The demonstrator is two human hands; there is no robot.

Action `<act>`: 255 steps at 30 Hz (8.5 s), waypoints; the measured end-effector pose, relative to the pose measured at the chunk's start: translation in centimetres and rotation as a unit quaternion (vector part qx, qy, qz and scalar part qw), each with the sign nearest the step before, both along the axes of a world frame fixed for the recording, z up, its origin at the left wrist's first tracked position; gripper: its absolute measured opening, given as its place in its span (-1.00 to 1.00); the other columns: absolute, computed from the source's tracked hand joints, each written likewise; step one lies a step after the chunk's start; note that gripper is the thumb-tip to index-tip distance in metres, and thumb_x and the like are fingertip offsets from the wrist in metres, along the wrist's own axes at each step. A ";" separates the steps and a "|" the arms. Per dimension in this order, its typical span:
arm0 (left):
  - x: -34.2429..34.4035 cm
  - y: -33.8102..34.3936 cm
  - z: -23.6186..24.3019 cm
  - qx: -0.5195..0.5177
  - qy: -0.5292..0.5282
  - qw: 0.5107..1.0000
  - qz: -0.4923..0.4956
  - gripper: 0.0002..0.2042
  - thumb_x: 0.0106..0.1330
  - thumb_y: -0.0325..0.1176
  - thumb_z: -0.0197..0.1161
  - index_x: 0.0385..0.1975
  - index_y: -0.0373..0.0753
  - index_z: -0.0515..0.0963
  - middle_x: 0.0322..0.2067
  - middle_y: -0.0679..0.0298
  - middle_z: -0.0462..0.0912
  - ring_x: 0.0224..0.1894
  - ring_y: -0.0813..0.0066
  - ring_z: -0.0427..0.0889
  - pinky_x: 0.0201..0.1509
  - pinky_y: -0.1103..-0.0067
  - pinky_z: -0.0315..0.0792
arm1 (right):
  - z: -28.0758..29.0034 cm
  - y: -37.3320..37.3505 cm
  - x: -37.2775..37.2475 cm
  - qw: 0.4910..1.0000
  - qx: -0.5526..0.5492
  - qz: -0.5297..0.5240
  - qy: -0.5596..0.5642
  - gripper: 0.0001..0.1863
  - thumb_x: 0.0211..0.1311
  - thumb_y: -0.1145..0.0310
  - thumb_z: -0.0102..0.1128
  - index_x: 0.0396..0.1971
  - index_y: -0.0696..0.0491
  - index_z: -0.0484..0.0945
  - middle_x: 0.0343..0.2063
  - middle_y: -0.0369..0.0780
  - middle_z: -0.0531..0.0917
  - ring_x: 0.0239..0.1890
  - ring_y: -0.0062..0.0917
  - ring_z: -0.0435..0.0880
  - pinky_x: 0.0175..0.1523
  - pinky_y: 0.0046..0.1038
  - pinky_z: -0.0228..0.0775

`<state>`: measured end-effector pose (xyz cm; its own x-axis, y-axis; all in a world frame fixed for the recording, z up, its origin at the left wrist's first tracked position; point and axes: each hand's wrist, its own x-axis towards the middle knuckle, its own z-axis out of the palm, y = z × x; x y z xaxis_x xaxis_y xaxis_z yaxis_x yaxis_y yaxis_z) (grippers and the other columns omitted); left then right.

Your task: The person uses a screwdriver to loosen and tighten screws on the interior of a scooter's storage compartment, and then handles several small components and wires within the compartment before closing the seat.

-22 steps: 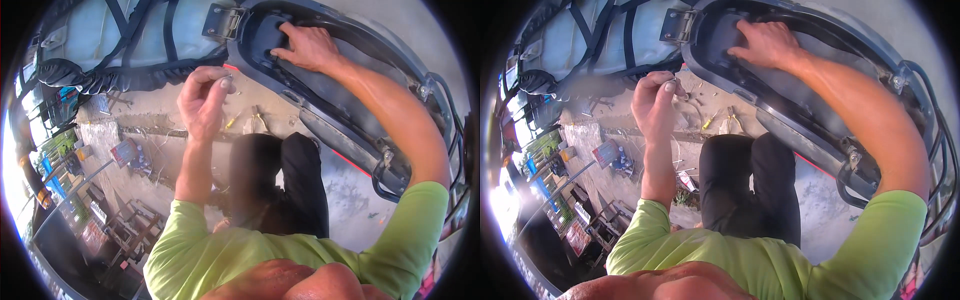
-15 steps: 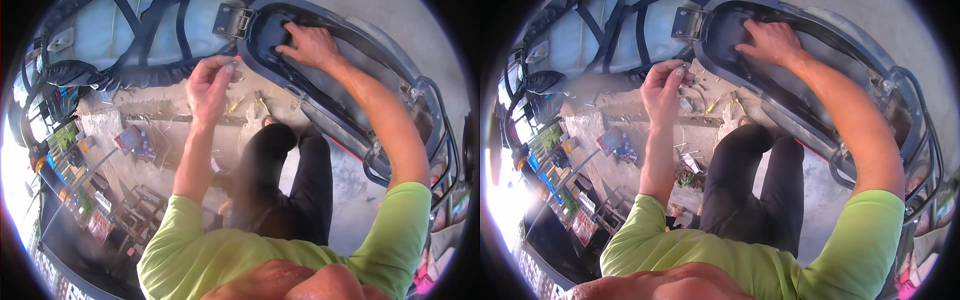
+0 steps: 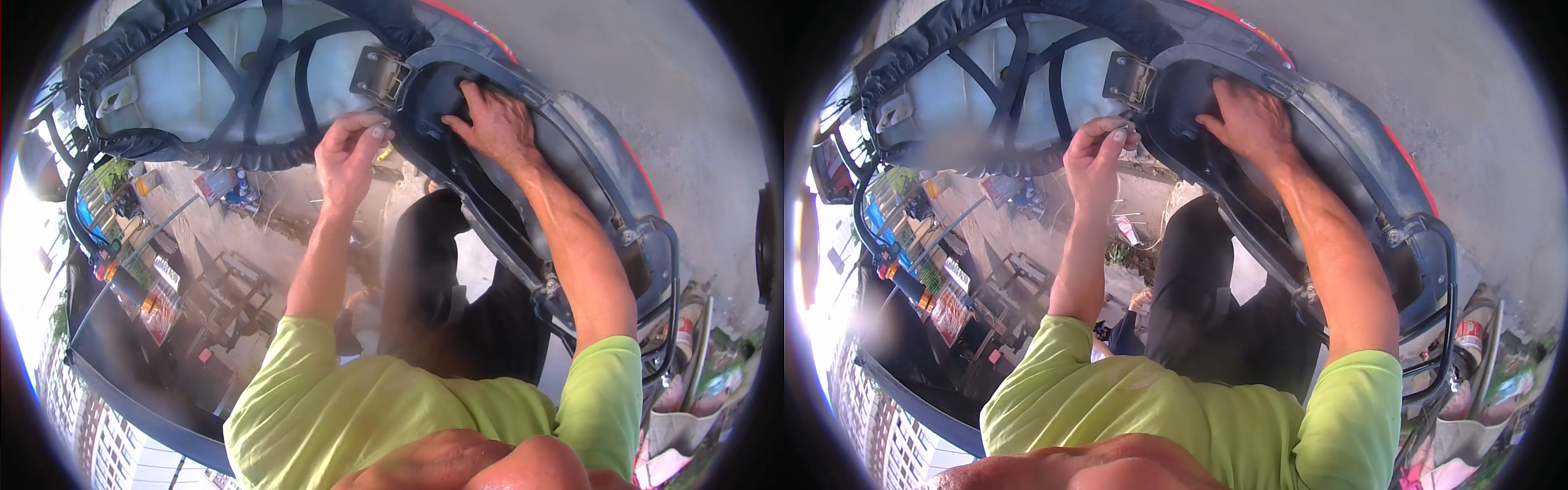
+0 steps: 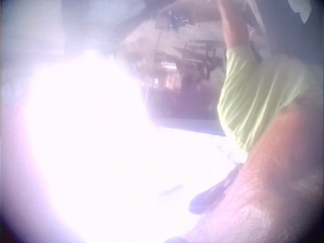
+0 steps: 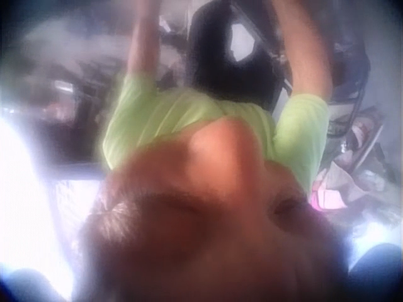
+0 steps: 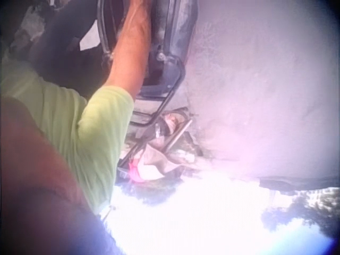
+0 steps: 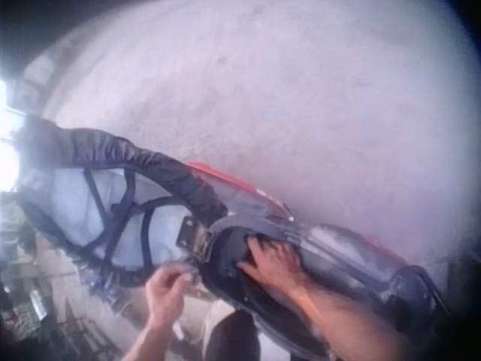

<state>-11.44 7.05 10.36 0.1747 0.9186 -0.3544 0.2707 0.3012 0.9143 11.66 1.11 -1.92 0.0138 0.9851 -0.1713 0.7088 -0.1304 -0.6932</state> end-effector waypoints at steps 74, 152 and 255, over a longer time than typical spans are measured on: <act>2.6 -0.6 1.9 -0.089 0.400 0.767 -0.494 -0.10 0.45 -0.04 0.38 0.68 -0.16 0.04 -0.48 -0.04 0.75 -0.39 -0.18 0.76 -0.16 0.08 0.62 | 1.7 0.1 -4.8 0.964 -0.028 -0.109 0.240 -0.88 0.33 0.46 0.40 -0.17 0.01 0.80 -0.29 -0.19 0.78 -0.26 -0.16 0.80 -0.18 -0.23 0.66; -0.8 -5.0 -1.7 0.120 0.322 0.855 -0.389 -0.30 0.30 -0.13 0.50 0.35 -0.29 0.36 -0.45 -0.02 0.75 -0.37 -0.13 0.80 -0.27 0.11 0.64 | 1.5 4.6 -2.8 0.897 -0.326 0.020 0.299 -0.80 0.46 0.38 0.40 -0.05 0.16 0.77 -0.49 -0.24 0.80 -0.48 -0.64 0.71 -0.29 -0.49 0.59; -0.5 -6.9 -3.7 0.375 0.396 0.783 -0.299 -0.48 0.25 -0.19 0.27 0.02 -0.59 0.60 -0.55 0.11 0.69 -0.58 0.26 0.69 -0.51 0.29 0.39 | 2.3 5.3 -2.7 0.948 -0.241 0.139 0.156 -0.82 0.49 0.36 0.34 -0.08 0.12 0.76 -0.49 -0.15 0.82 -0.48 -0.53 0.81 -0.30 -0.42 0.59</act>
<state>-11.93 0.10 6.63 0.6516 0.7579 0.0306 0.7298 -0.6374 0.2474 8.94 6.37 0.36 -0.3602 0.7495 -0.5555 0.5332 -0.3231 -0.7818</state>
